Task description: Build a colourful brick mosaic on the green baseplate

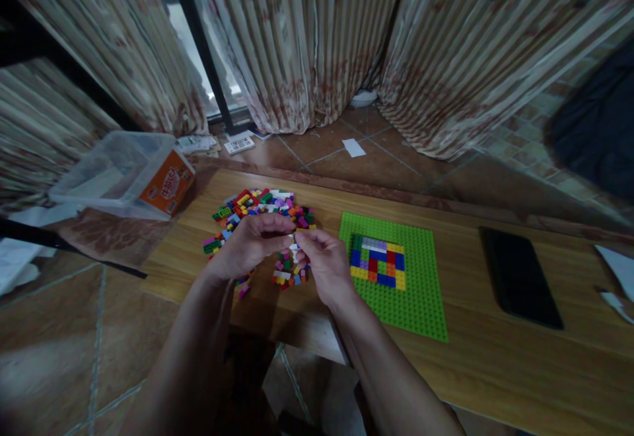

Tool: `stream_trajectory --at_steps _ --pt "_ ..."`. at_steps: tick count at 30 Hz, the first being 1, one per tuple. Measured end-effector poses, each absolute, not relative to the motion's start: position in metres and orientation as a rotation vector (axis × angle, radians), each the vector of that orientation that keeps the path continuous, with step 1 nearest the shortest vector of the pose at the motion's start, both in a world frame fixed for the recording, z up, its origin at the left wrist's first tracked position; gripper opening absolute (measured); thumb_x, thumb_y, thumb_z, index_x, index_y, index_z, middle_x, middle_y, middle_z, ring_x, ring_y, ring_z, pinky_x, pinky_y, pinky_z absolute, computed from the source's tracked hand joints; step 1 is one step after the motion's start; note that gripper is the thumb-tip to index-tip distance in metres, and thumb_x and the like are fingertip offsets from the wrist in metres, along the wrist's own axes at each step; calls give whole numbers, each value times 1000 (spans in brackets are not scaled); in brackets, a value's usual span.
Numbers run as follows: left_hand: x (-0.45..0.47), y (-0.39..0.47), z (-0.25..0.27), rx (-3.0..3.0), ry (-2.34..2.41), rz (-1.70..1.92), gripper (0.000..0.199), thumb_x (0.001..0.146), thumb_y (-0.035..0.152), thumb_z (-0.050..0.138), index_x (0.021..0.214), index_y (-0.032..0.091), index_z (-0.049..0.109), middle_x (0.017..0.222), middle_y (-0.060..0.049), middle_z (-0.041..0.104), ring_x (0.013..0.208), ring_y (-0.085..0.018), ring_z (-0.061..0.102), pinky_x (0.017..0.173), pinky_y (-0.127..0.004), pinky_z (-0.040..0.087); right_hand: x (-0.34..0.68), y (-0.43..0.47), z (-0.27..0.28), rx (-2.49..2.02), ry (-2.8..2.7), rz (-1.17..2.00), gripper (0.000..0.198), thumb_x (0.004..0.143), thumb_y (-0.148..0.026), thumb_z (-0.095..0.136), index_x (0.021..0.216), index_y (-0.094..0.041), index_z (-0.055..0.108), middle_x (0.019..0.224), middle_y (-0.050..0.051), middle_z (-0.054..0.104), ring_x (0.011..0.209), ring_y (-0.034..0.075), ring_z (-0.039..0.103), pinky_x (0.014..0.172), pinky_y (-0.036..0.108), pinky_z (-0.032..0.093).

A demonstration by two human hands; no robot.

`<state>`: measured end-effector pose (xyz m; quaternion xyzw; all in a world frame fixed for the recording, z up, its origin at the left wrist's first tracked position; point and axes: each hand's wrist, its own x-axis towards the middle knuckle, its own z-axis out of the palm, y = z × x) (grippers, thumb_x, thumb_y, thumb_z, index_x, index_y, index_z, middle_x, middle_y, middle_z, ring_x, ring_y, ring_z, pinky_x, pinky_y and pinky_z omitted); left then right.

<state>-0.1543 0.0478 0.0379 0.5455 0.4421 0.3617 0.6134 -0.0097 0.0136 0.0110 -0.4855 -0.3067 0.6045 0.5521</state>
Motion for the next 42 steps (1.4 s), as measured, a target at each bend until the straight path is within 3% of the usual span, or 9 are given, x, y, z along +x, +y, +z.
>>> stream_trajectory --at_steps 7,11,16,22,26,33,42 --pt "-149 46 35 1152 1037 757 13 78 24 67 85 13 66 72 0 67 62 -10 60 63 -22 50 -12 16 9 -1126 -688 1360 33 63 -46 83 67 -18 68 52 -5 57 47 7 45 45 21 34" --pt "-143 44 36 1084 1003 726 20 78 31 70 87 14 66 72 0 67 63 -10 62 61 -21 49 -12 17 9 -1147 -677 1316 32 61 -46 84 66 -18 68 53 -5 57 47 6 42 45 21 30" --pt "-139 43 36 1110 1020 782 28 67 31 80 81 12 64 64 2 64 56 -9 57 54 -19 44 -11 15 11 -1172 -669 1303 33 60 -47 84 62 -19 66 53 -4 58 48 8 45 47 22 34" --pt "-138 41 38 1146 1065 836 9 72 20 69 78 13 66 61 2 63 54 -9 56 56 -20 45 -7 13 12 -1153 -700 1369 31 63 -46 83 66 -19 69 57 -2 60 52 10 50 49 23 40" --pt "-154 47 33 1359 1197 810 8 73 18 63 76 14 69 58 3 62 53 -10 54 54 -20 41 -6 12 5 -1311 -947 1180 27 69 -47 78 73 -21 72 61 -1 64 55 14 55 53 28 45" --pt "-176 52 22 1763 1526 694 18 73 24 66 82 12 75 73 -3 71 68 -15 61 63 -23 44 -9 8 -6 -1454 -1592 761 18 85 -33 62 93 -21 73 90 6 72 81 21 66 75 36 50" --pt "-202 59 32 1546 1621 889 20 78 22 57 83 14 75 73 -1 69 66 -15 61 65 -23 47 -5 7 -1 -1386 -1603 674 19 89 -32 58 94 -22 73 89 6 72 80 21 67 72 34 51"
